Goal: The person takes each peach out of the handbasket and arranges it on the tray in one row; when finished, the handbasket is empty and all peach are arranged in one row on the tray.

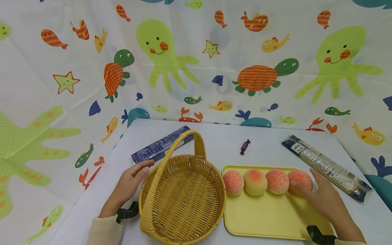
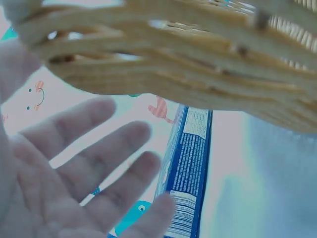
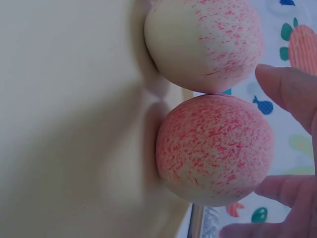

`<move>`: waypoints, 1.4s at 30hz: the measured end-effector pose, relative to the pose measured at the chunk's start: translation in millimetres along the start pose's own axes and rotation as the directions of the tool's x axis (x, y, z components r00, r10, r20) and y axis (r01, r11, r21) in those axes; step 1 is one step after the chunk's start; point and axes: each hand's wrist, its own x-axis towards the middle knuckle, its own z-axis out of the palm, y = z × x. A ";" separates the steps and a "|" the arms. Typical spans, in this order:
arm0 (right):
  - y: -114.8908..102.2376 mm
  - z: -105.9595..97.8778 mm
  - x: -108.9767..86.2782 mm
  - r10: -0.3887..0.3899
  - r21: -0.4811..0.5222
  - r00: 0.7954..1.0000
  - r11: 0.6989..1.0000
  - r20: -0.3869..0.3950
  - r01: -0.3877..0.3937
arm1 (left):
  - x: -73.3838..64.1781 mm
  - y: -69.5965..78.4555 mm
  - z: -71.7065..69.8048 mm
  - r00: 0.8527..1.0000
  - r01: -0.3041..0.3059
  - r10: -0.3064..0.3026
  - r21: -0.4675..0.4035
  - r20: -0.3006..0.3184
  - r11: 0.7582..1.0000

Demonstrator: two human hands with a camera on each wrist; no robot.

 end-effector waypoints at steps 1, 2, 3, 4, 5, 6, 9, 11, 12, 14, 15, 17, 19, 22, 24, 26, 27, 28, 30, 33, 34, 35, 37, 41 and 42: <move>0.7 0.8 -0.2 -0.010 0.005 1.000 1.000 -0.004 0.010 | 0.1 0.3 -0.1 1.000 -0.014 0.014 0.010 -0.013 1.000; 1.3 1.6 -0.5 -0.013 0.004 1.000 1.000 -0.004 0.013 | 0.1 0.5 -0.1 0.999 -0.025 0.025 0.014 -0.021 1.000; 2.3 2.2 -0.7 -0.016 -0.002 1.000 1.000 -0.001 0.016 | 0.1 1.0 -0.2 0.999 -0.038 0.038 0.013 -0.025 0.999; 2.7 2.7 -0.8 -0.016 -0.016 1.000 1.000 0.001 0.016 | 0.1 1.0 -0.2 0.998 -0.052 0.052 0.006 -0.025 0.999; 3.1 3.2 -1.0 -0.008 -0.033 1.000 0.999 0.008 0.009 | 0.1 0.8 -0.1 0.998 -0.065 0.065 -0.005 -0.018 0.998; 3.8 3.7 -1.2 0.001 -0.044 1.000 0.999 0.020 0.000 | 0.4 0.6 0.0 0.997 -0.078 0.078 -0.016 -0.008 0.997; 4.3 4.5 -1.8 0.041 -0.069 0.997 0.997 0.059 -0.037 | 1.4 -0.1 0.2 0.994 -0.107 0.107 -0.031 0.020 0.994; 4.1 5.1 -2.3 0.068 -0.067 0.995 0.996 0.076 -0.063 | 2.2 -1.3 0.6 0.993 -0.116 0.116 -0.019 0.028 0.993; 3.9 5.3 -2.7 0.078 -0.064 0.994 0.995 0.081 -0.073 | 2.6 -1.6 0.8 0.992 -0.119 0.120 -0.010 0.028 0.993; 4.0 5.2 -3.5 0.093 -0.061 0.992 0.994 0.086 -0.088 | 2.9 -2.0 1.7 0.992 -0.122 0.121 0.019 0.024 0.992; 4.1 5.1 -3.7 0.098 -0.059 0.991 0.994 0.089 -0.093 | 3.0 -1.9 2.1 0.992 -0.121 0.121 0.033 0.021 0.992; 3.9 5.3 -4.2 0.109 -0.054 0.989 0.993 0.098 -0.104 | 3.3 -0.1 2.5 0.993 -0.120 0.119 0.053 0.018 0.991; 3.3 4.9 -4.5 0.117 -0.052 0.988 0.992 0.106 -0.111 | 3.8 2.4 2.5 0.993 -0.119 0.119 0.083 0.008 0.989; 2.3 4.6 -5.2 0.128 -0.051 0.985 0.991 0.113 -0.123 | 4.5 6.1 1.7 0.993 -0.116 0.117 0.118 -0.002 0.986; 1.8 4.4 -5.6 0.132 -0.049 0.984 0.991 0.115 -0.127 | 4.5 6.8 1.0 0.994 -0.110 0.112 0.142 -0.006 0.984; 0.7 4.2 -5.9 0.139 -0.055 0.984 0.989 0.115 -0.134 | 4.3 7.8 0.0 0.995 -0.099 0.101 0.156 -0.004 0.983; 0.3 4.1 -6.1 0.141 -0.056 0.983 0.989 0.113 -0.136 | 4.2 8.7 -0.5 0.996 -0.092 0.093 0.164 -0.002 0.982; -0.5 3.9 -5.8 0.144 -0.059 0.983 0.989 0.112 -0.139 | 4.0 9.5 -1.0 0.996 -0.085 0.086 0.170 -0.002 0.982; -1.9 3.4 -5.3 0.146 -0.065 0.983 0.988 0.108 -0.140 | 3.9 11.5 -1.6 0.997 -0.072 0.073 0.188 -0.003 0.980; -3.4 2.5 -5.0 0.146 -0.069 0.984 0.988 0.101 -0.139 | 4.1 14.4 -1.5 0.998 -0.065 0.067 0.209 -0.002 0.976; -3.6 2.3 -5.1 0.150 -0.070 0.983 0.987 0.101 -0.144 | 4.2 15.2 -1.3 0.998 -0.067 0.069 0.216 0.001 0.974; -3.5 1.8 -5.1 0.150 -0.074 0.984 0.987 0.098 -0.143 | 4.5 16.1 -1.1 0.998 -0.070 0.070 0.224 0.005 0.972; -3.0 1.3 -5.4 0.154 -0.082 0.984 0.986 0.091 -0.146 | 4.9 18.0 -0.8 0.997 -0.078 0.076 0.237 0.015 0.968; -0.3 1.1 -6.2 0.150 -0.092 0.986 0.985 0.072 -0.144 | 6.0 23.0 -1.7 0.997 -0.076 0.069 0.271 0.036 0.960; 0.1 1.4 -6.5 0.150 -0.094 0.987 0.985 0.066 -0.144 | 6.5 24.5 -2.1 0.997 -0.077 0.069 0.280 0.038 0.957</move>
